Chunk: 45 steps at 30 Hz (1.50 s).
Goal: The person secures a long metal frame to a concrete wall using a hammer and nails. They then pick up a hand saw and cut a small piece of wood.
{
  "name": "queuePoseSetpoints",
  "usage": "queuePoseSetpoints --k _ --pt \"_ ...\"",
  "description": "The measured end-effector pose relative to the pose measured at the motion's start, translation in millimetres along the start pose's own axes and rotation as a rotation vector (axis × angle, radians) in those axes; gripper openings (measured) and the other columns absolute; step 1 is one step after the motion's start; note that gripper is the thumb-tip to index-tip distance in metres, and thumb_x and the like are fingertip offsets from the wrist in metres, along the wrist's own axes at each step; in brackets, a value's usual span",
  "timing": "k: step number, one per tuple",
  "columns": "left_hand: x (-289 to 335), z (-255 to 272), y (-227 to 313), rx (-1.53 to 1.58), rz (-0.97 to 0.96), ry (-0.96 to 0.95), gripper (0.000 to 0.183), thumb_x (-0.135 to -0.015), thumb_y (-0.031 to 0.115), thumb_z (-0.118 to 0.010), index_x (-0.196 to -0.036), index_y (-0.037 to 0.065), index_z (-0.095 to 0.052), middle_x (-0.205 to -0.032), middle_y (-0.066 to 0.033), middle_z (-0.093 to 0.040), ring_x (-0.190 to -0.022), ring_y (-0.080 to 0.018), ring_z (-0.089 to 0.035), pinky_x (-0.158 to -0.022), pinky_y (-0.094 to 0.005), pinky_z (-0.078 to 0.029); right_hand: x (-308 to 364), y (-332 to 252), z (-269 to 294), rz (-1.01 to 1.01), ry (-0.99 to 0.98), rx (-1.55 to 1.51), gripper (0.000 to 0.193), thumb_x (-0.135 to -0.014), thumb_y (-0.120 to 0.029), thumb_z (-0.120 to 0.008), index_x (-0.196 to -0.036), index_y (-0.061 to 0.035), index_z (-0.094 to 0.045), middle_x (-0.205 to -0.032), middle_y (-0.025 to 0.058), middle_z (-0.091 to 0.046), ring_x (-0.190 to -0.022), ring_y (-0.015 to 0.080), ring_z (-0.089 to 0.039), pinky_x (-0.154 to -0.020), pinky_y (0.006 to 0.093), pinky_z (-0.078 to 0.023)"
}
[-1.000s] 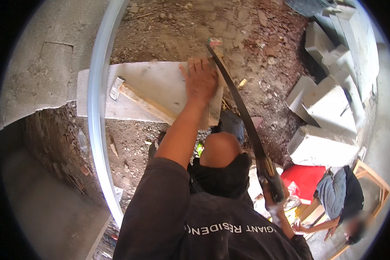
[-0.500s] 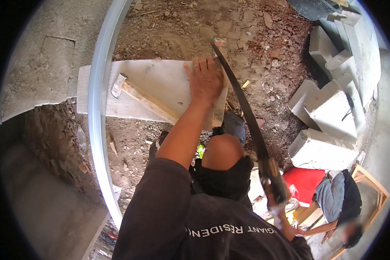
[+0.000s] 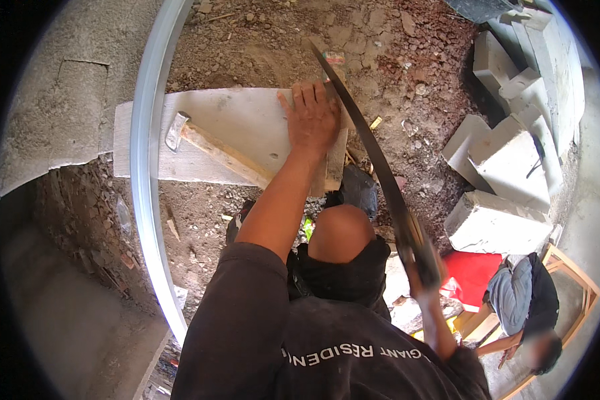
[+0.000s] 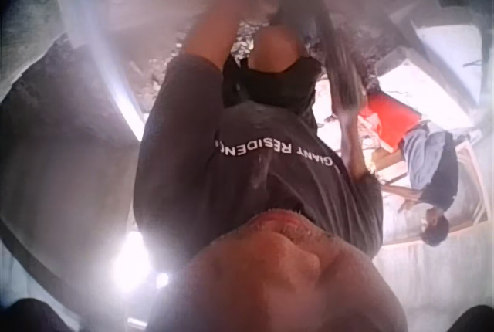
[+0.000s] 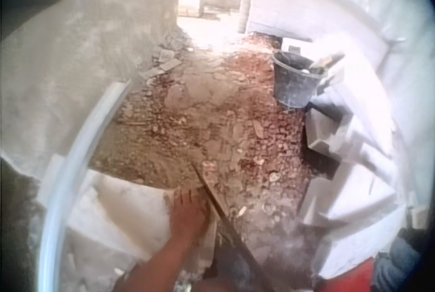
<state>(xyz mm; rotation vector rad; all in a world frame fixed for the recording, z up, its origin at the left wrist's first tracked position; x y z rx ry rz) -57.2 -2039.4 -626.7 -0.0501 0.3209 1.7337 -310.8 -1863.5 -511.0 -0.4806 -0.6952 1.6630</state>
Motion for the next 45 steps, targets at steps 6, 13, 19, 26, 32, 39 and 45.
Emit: queuePoseSetpoints --k 6,13,19,26,32,39,45 --pt "-1 -9 -1 0.071 0.057 -0.132 0.05 -0.091 0.034 -0.039 -0.132 0.005 -0.037 -0.131 -0.0128 -0.04 -0.128 -0.0303 -0.029 -0.106 -0.059 -0.014 -139 -26 -50 -0.132 0.02 -0.279 0.028 -0.08 -0.012 -0.063 -0.106 -0.0022 -0.059 -0.089 0.0164 -0.064 -0.082 0.0263 -0.064 -0.072 0.0327 -0.048" --pt "-4 -3 -3 -0.004 0.032 -0.092 0.047 -0.091 0.033 -0.042 -0.129 0.005 -0.04 -0.13 -0.012 -0.041 -0.127 -0.0295 -0.032 -0.104 -0.0608 -0.016 25 9 5 -0.126 0.061 -0.166 0.036 -0.084 -0.006 -0.056 -0.119 0.0046 -0.053 -0.111 0.0178 -0.061 -0.099 0.0215 -0.062 -0.084 0.0312 -0.048" --pt "-4 -6 -2 0.032 0.022 -0.066 0.046 -0.09 0.032 -0.045 -0.127 0.005 -0.04 -0.127 -0.0115 -0.042 -0.126 -0.0294 -0.033 -0.103 -0.0605 -0.018 -145 -23 -58 -0.144 -0.016 -0.357 0.031 -0.081 -0.011 -0.062 -0.111 -0.0018 -0.058 -0.094 0.0156 -0.065 -0.078 0.0233 -0.065 -0.068 0.0317 -0.049" --pt "0 2 -4 -0.008 0.018 -0.01 0.047 -0.089 0.032 -0.046 -0.127 0.006 -0.04 -0.124 -0.0108 -0.043 -0.123 -0.0289 -0.036 -0.102 -0.0604 -0.021 49 1 26 -0.195 -0.039 -0.101 0.041 -0.08 -0.004 -0.059 -0.121 0.0004 -0.053 -0.109 0.016 -0.063 -0.096 0.0231 -0.064 -0.081 0.0317 -0.05" --pt "0 -7 2 0.059 0.024 -0.015 0.046 -0.089 0.031 -0.045 -0.127 0.006 -0.04 -0.125 -0.0113 -0.044 -0.123 -0.03 -0.036 -0.102 -0.0601 -0.021 -134 -15 -49 -0.139 0.036 -0.373 0.024 -0.081 -0.011 -0.063 -0.102 -0.0004 -0.06 -0.081 0.0103 -0.063 -0.071 0.0118 -0.056 -0.065 0.0286 -0.046" --pt "0 1 -7 0.023 0.03 -0.036 0.046 -0.09 0.032 -0.045 -0.127 0.006 -0.041 -0.127 -0.0121 -0.043 -0.124 -0.0303 -0.036 -0.103 -0.0603 -0.019 42 4 14 -0.035 0.025 -0.142 0.038 -0.079 0.0 -0.061 -0.116 0.0042 -0.054 -0.109 0.0197 -0.062 -0.092 0.0242 -0.065 -0.075 0.0327 -0.051" --pt "-2 -6 7 0.049 0.014 -0.038 0.047 -0.089 0.032 -0.044 -0.127 0.006 -0.041 -0.127 -0.0123 -0.043 -0.125 -0.0299 -0.034 -0.103 -0.0609 -0.018 -137 -14 -52 -0.068 0.046 -0.281 0.025 -0.081 -0.013 -0.062 -0.102 -0.0014 -0.061 -0.075 0.013 -0.062 -0.062 0.0171 -0.059 -0.059 0.0295 -0.045"
Point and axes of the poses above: each hand's wrist, its own x-axis away from the middle knuckle, its own z-axis out of the back of the hand, y = z × x, the point moved 9 cm from there along -x, towards the middle knuckle
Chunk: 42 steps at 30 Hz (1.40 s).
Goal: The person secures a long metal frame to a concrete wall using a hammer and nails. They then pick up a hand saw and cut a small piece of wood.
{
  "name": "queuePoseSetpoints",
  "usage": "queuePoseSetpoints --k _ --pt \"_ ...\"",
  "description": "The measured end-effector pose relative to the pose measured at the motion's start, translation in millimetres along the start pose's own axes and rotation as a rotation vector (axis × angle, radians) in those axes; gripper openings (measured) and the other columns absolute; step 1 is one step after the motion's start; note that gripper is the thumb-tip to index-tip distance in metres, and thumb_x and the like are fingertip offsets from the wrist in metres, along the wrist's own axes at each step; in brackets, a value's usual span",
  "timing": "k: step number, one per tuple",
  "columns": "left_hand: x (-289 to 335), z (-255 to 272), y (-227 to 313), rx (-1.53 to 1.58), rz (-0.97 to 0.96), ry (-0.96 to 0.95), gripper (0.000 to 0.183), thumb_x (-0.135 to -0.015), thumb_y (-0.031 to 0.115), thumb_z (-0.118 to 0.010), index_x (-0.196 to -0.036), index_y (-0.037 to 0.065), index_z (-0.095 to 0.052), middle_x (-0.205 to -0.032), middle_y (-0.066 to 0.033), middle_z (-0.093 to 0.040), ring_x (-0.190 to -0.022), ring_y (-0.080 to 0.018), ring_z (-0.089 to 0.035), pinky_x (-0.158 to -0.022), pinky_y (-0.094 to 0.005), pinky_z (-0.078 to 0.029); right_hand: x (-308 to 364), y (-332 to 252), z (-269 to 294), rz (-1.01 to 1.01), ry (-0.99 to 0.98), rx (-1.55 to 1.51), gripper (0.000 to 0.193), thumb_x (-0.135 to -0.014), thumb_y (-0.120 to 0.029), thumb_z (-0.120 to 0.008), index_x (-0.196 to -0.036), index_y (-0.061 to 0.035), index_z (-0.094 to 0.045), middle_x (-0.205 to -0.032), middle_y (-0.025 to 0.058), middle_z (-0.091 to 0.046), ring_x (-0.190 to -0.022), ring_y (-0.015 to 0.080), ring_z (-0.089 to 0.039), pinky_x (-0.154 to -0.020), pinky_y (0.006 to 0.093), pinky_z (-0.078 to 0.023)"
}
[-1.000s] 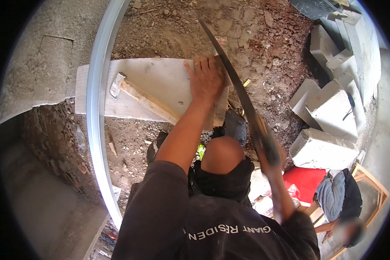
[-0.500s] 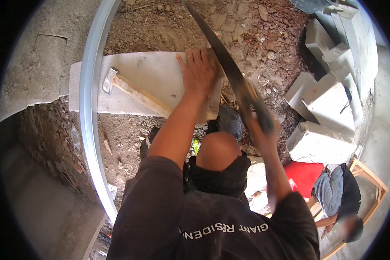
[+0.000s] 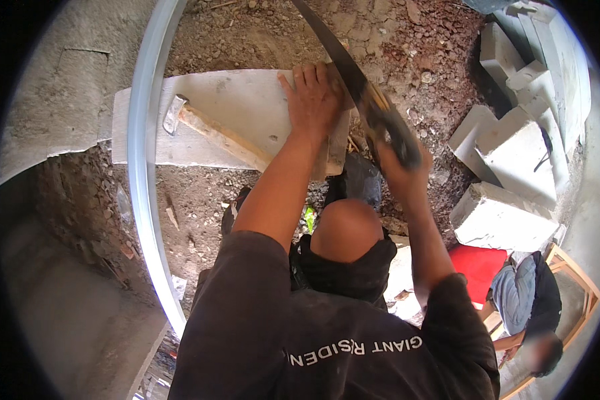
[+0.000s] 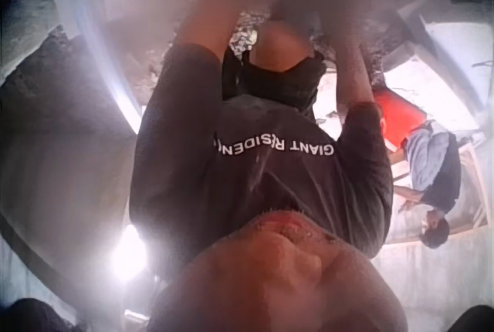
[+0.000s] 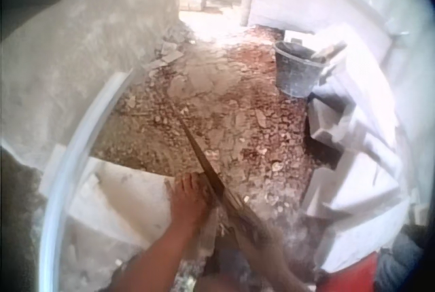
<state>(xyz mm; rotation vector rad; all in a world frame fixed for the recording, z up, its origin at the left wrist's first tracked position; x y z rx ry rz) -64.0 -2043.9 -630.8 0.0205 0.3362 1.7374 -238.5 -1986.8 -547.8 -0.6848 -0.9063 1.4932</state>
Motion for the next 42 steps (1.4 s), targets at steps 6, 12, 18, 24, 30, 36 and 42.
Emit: queuePoseSetpoints --k 6,12,18,24,30,36,42 --pt "2 1 -12 -0.01 0.028 0.033 0.047 -0.09 0.032 -0.043 -0.128 0.006 -0.04 -0.126 -0.0113 -0.043 -0.126 -0.0296 -0.033 -0.103 -0.061 -0.017 124 17 54 -0.007 0.034 0.165 0.028 -0.081 -0.009 -0.064 -0.107 0.0005 -0.06 -0.088 0.0148 -0.066 -0.072 0.0214 -0.065 -0.064 0.0301 -0.049" --pt "0 -3 -3 -0.033 -0.015 -0.021 0.047 -0.09 0.031 -0.042 -0.129 0.006 -0.039 -0.127 -0.0118 -0.042 -0.126 -0.0297 -0.033 -0.103 -0.061 -0.016 70 39 25 -0.121 -0.07 0.23 0.032 -0.078 -0.005 -0.061 -0.11 -0.0007 -0.057 -0.094 0.0148 -0.065 -0.08 0.0214 -0.066 -0.07 0.0324 -0.05" --pt "4 -9 -16 -0.024 0.046 -0.062 0.049 -0.09 0.033 -0.042 -0.131 0.005 -0.037 -0.127 -0.0118 -0.042 -0.126 -0.0296 -0.032 -0.104 -0.0603 -0.016 62 41 8 -0.182 -0.027 -0.086 0.027 -0.08 -0.009 -0.063 -0.106 -0.0004 -0.059 -0.087 0.0131 -0.065 -0.074 0.0187 -0.063 -0.067 0.0304 -0.048" --pt "0 4 -9 0.016 0.003 -0.005 0.049 -0.09 0.034 -0.042 -0.129 0.004 -0.039 -0.128 -0.0124 -0.042 -0.124 -0.0311 -0.035 -0.103 -0.0585 -0.018 154 36 63 0.072 0.033 0.176 0.04 -0.078 -0.006 -0.06 -0.117 0.0004 -0.055 -0.101 0.0162 -0.065 -0.087 0.0251 -0.066 -0.074 0.0304 -0.052" --pt "-7 -2 -21 -0.054 0.047 0.013 0.046 -0.09 0.034 -0.043 -0.127 0.005 -0.042 -0.125 -0.0117 -0.046 -0.12 -0.0298 -0.04 -0.101 -0.0601 -0.02 48 41 10 -0.049 -0.049 -0.024 0.036 -0.078 -0.006 -0.064 -0.113 -0.0012 -0.058 -0.091 0.0091 -0.065 -0.076 0.0102 -0.058 -0.069 0.0261 -0.047" --pt "-5 -3 -14 -0.023 -0.034 0.045 0.046 -0.092 0.034 -0.041 -0.128 0.006 -0.042 -0.127 -0.0105 -0.045 -0.121 -0.0279 -0.04 -0.101 -0.0616 -0.018 66 34 6 -0.102 -0.01 -0.141 0.044 -0.078 -0.005 -0.063 -0.121 -0.0004 -0.052 -0.094 0.0092 -0.065 -0.081 0.0131 -0.061 -0.072 0.0268 -0.048" --pt "-8 -3 -15 -0.007 -0.012 -0.008 0.046 -0.091 0.035 -0.04 -0.128 0.006 -0.041 -0.127 -0.0106 -0.043 -0.121 -0.029 -0.038 -0.102 -0.0623 -0.017 175 34 73 -0.206 -0.008 0.257 0.04 -0.076 -0.003 -0.063 -0.115 0.0004 -0.056 -0.092 0.0169 -0.065 -0.081 0.0227 -0.065 -0.069 0.0316 -0.05"
Point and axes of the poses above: each hand's wrist, its own x-axis away from the middle knuckle, its own z-axis out of the back of the hand, y = z × x, the point moved 9 cm from there along -x, towards the middle knuckle
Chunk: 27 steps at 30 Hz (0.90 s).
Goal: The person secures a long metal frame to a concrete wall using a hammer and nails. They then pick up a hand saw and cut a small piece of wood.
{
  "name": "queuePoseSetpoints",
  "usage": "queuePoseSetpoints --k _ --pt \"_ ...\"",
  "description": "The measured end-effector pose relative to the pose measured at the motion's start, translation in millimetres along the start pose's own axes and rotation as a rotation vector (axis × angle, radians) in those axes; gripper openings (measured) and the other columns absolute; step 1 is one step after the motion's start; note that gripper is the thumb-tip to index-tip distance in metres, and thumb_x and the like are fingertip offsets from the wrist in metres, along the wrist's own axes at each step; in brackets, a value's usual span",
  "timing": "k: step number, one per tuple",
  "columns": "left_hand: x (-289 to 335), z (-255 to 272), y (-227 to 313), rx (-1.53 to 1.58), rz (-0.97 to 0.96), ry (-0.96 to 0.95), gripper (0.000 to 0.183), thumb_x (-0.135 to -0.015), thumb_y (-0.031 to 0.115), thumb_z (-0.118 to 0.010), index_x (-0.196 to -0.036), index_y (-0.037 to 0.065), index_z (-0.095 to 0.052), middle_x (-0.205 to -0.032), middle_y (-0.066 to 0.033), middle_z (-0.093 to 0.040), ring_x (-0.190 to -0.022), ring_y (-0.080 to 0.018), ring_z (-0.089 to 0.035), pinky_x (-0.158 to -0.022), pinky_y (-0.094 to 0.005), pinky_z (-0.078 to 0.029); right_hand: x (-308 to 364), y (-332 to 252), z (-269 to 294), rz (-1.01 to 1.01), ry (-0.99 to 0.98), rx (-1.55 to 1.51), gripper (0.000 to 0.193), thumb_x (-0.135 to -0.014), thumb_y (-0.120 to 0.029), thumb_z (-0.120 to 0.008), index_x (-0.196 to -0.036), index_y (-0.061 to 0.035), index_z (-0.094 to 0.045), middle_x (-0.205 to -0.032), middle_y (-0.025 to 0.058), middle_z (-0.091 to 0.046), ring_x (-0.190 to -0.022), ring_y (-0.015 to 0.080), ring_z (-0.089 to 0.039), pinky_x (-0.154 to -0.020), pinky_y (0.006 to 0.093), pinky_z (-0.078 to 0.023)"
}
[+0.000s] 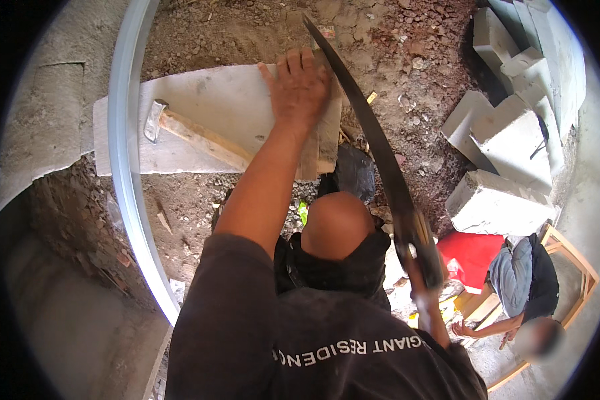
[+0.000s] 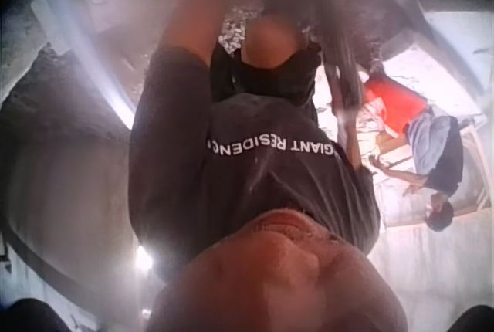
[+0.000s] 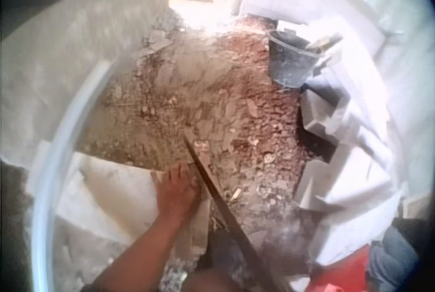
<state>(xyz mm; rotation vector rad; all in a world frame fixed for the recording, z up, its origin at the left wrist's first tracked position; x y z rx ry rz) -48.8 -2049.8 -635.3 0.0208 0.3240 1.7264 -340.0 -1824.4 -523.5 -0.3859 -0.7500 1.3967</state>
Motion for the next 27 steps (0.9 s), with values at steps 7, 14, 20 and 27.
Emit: queuePoseSetpoints --k 7,14,20,27 --pt "-5 5 5 0.017 -0.057 -0.003 0.046 -0.09 0.033 -0.043 -0.127 0.005 -0.041 -0.126 -0.0119 -0.043 -0.12 -0.0298 -0.039 -0.102 -0.0614 -0.017 -160 -76 -54 0.086 -0.054 -0.362 0.029 -0.079 -0.009 -0.064 -0.106 0.0003 -0.06 -0.085 0.0113 -0.064 -0.071 0.0113 -0.058 -0.066 0.0268 -0.047" --pt "-2 2 -3 0.001 0.012 -0.034 0.046 -0.091 0.033 -0.043 -0.127 0.005 -0.039 -0.124 -0.0123 -0.044 -0.119 -0.029 -0.039 -0.102 -0.061 -0.018 -148 -100 -55 0.22 0.026 -0.1 0.032 -0.079 -0.01 -0.063 -0.11 -0.0024 -0.058 -0.091 0.0141 -0.065 -0.078 0.0184 -0.064 -0.069 0.0296 -0.048" --pt "-1 2 1 -0.019 0.006 -0.024 0.045 -0.091 0.032 -0.041 -0.127 0.005 -0.039 -0.124 -0.0115 -0.044 -0.119 -0.029 -0.04 -0.103 -0.0612 -0.017 19 -8 24 0.052 0.005 0.036 0.038 -0.079 -0.002 -0.061 -0.116 0.0038 -0.055 -0.092 0.0125 -0.066 -0.075 0.0148 -0.061 -0.063 0.0259 -0.048" --pt "-5 0 6 0.056 -0.003 -0.059 0.047 -0.091 0.034 -0.041 -0.128 0.005 -0.041 -0.127 -0.0107 -0.043 -0.121 -0.0277 -0.038 -0.105 -0.0589 -0.016 -178 -96 -60 0.089 -0.064 -0.301 0.029 -0.081 -0.014 -0.063 -0.108 -0.0029 -0.059 -0.089 0.0143 -0.065 -0.076 0.0183 -0.062 -0.07 0.0302 -0.047"
Point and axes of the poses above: each hand's wrist, its own x-axis away from the middle knuckle, its own z-axis out of the back of the hand, y = z × x, the point moved 9 cm from there along -x, towards the middle knuckle
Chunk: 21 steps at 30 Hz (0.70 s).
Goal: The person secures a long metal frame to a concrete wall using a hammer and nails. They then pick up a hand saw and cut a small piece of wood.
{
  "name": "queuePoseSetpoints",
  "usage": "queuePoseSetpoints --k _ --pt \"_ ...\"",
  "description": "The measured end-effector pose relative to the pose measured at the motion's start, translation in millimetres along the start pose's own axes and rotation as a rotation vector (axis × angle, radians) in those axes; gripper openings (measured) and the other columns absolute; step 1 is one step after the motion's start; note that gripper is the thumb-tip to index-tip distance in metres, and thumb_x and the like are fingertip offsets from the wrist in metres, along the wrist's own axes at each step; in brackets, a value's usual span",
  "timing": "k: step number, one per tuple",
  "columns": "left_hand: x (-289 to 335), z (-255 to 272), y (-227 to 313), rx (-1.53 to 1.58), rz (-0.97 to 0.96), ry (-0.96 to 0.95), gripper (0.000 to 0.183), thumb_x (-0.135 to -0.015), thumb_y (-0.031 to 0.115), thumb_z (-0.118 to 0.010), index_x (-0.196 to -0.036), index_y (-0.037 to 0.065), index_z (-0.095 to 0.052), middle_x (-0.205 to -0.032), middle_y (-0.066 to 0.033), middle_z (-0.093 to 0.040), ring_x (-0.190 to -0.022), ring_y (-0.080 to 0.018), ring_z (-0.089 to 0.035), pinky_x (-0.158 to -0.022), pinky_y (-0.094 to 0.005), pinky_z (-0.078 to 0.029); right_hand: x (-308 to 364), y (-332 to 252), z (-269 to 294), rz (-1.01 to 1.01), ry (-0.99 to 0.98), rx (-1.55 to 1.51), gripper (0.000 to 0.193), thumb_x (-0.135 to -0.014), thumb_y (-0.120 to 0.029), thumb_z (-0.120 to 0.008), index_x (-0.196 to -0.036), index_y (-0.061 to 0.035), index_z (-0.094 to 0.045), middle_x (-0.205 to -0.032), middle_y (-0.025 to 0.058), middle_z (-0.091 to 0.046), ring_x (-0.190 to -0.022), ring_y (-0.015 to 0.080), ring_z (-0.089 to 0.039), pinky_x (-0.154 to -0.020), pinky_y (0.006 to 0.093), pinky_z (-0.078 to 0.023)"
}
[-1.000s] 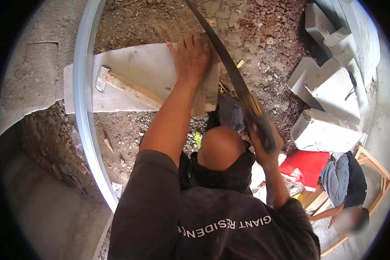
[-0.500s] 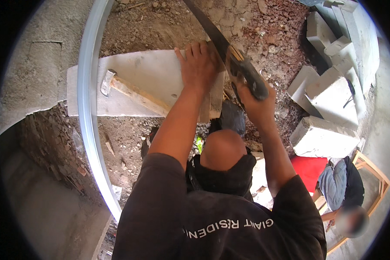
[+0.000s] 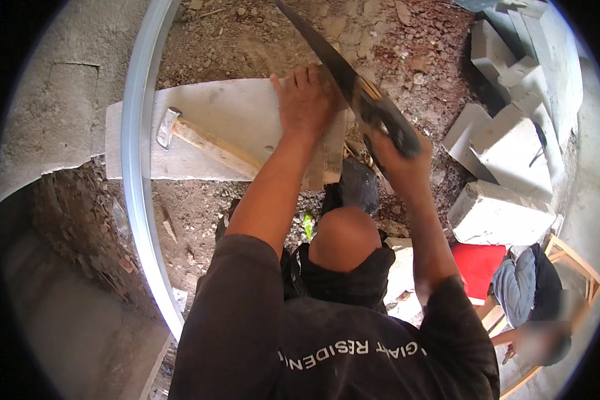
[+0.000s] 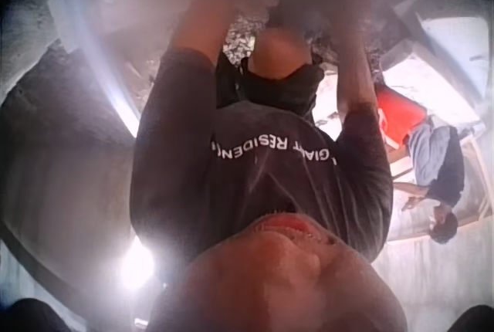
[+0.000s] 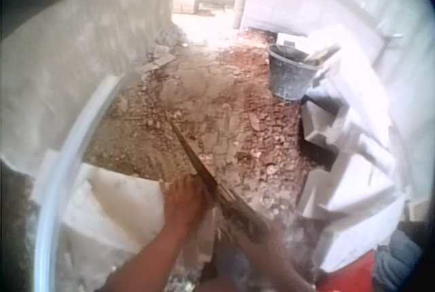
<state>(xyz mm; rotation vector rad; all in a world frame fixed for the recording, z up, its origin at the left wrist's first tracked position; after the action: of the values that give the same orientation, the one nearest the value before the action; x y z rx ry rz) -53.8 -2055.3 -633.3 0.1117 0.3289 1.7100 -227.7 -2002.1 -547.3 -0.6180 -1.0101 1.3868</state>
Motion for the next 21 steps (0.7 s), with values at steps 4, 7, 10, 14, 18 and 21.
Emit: queuePoseSetpoints --k 4,7,10,14,18,21 --pt "1 1 -3 -0.005 0.041 -0.019 0.048 -0.091 0.033 -0.043 -0.129 0.006 -0.04 -0.129 -0.0105 -0.043 -0.122 -0.0269 -0.037 -0.105 -0.0587 -0.015 49 9 14 0.167 0.104 0.163 0.031 -0.08 -0.013 -0.063 -0.109 -0.0039 -0.058 -0.09 0.0161 -0.065 -0.076 0.0182 -0.064 -0.068 0.0304 -0.048" --pt "5 1 -11 -0.031 0.042 0.018 0.048 -0.09 0.033 -0.044 -0.129 0.006 -0.04 -0.129 -0.0107 -0.043 -0.122 -0.0275 -0.037 -0.105 -0.0588 -0.016 156 46 63 0.051 0.028 0.145 0.043 -0.076 -0.002 -0.06 -0.118 0.0014 -0.054 -0.099 0.0156 -0.066 -0.083 0.0203 -0.066 -0.072 0.0297 -0.05" --pt "0 5 -7 -0.04 0.014 0.006 0.048 -0.09 0.032 -0.043 -0.129 0.006 -0.04 -0.128 -0.0113 -0.043 -0.122 -0.0286 -0.037 -0.105 -0.0587 -0.016 198 33 94 0.067 0.003 0.178 0.043 -0.076 0.001 -0.056 -0.118 0.0069 -0.052 -0.1 0.0191 -0.065 -0.085 0.0242 -0.067 -0.075 0.0306 -0.051" --pt "-3 -4 4 -0.064 -0.009 -0.05 0.047 -0.091 0.032 -0.041 -0.13 0.005 -0.039 -0.128 -0.0127 -0.044 -0.121 -0.0297 -0.039 -0.104 -0.0582 -0.017 59 45 26 -0.084 0.041 -0.007 0.033 -0.077 -0.006 -0.063 -0.11 -0.0005 -0.058 -0.09 0.0111 -0.063 -0.078 0.0163 -0.059 -0.071 0.0281 -0.047" --pt "-4 5 -8 -0.081 0.022 0.046 0.046 -0.091 0.032 -0.041 -0.129 0.006 -0.041 -0.128 -0.0121 -0.045 -0.12 -0.0291 -0.041 -0.103 -0.0581 -0.019 35 34 8 -0.059 -0.005 -0.134 0.031 -0.079 -0.007 -0.064 -0.108 0.0 -0.059 -0.086 0.0063 -0.063 -0.075 0.0099 -0.055 -0.07 0.0249 -0.045" --pt "-4 3 -6 -0.043 0.005 -0.011 0.046 -0.091 0.033 -0.042 -0.13 0.008 -0.041 -0.128 -0.0106 -0.045 -0.12 -0.0282 -0.041 -0.103 -0.0582 -0.018 56 37 6 -0.041 0.016 -0.157 0.032 -0.079 -0.007 -0.064 -0.109 0.0004 -0.058 -0.086 0.0047 -0.063 -0.075 0.0094 -0.055 -0.07 0.0239 -0.045"
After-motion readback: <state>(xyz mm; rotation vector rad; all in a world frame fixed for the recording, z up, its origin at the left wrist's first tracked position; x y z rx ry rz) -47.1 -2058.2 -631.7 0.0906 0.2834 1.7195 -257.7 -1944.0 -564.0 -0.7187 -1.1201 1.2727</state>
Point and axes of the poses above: each hand's wrist, its own x-axis away from the middle knuckle, its own z-axis out of the back of the hand, y = z × x, the point moved 9 cm from there along -x, towards the middle knuckle
